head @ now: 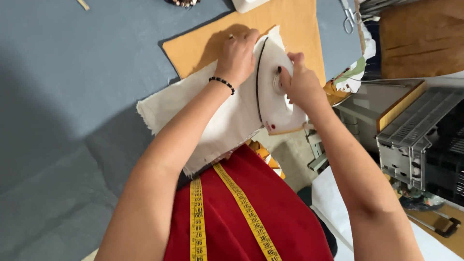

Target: Applying a gold foil transfer to fabric using a hand iron and a butterfly-shaped template.

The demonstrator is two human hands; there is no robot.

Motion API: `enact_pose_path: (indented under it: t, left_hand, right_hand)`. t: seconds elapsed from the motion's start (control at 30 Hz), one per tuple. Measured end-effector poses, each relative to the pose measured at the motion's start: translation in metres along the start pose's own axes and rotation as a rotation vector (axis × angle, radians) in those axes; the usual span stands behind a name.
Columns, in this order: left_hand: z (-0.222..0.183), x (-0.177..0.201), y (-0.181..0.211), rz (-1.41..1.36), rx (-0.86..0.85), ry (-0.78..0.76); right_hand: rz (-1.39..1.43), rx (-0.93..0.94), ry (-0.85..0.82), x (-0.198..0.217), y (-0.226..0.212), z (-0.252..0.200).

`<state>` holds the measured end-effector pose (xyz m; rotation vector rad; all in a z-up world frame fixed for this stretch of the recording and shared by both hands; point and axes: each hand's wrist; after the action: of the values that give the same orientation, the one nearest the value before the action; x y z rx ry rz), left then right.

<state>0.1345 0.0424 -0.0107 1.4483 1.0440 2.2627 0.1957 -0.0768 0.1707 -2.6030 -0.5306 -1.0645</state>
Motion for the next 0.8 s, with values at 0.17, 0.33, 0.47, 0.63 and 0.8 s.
enact_pose_path:
  t: [0.17,0.33,0.47,0.63,0.8]
  left_hand:
    - [0.008,0.001,-0.006,-0.020,0.040,-0.042]
    - [0.007,0.012,0.000,-0.168,0.053,-0.132]
    - [0.010,0.009,-0.003,-0.165,0.058,-0.147]
    - [0.007,0.002,-0.001,-0.053,0.050,-0.093]
    - [0.012,-0.015,0.000,0.009,0.097,-0.107]
  right_hand:
    - [0.003,0.002,-0.025,-0.006,0.004,0.003]
    - [0.009,0.038,-0.032,0.003,-0.002,-0.004]
    - [-0.096,0.274,0.063,-0.031,0.048,0.027]
    - [-0.001,-0.061,0.009,0.007,0.013,0.014]
    - [0.033,-0.052,0.008,0.005,0.020,0.003]
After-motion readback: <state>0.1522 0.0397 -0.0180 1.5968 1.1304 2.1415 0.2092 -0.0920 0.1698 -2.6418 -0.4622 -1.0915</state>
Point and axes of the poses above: each hand's wrist, its own z-axis towards the middle knuckle, its own x-axis out of the back of the hand, y = z × x, and after that the axes turned 9 degrees about -y, right-handed
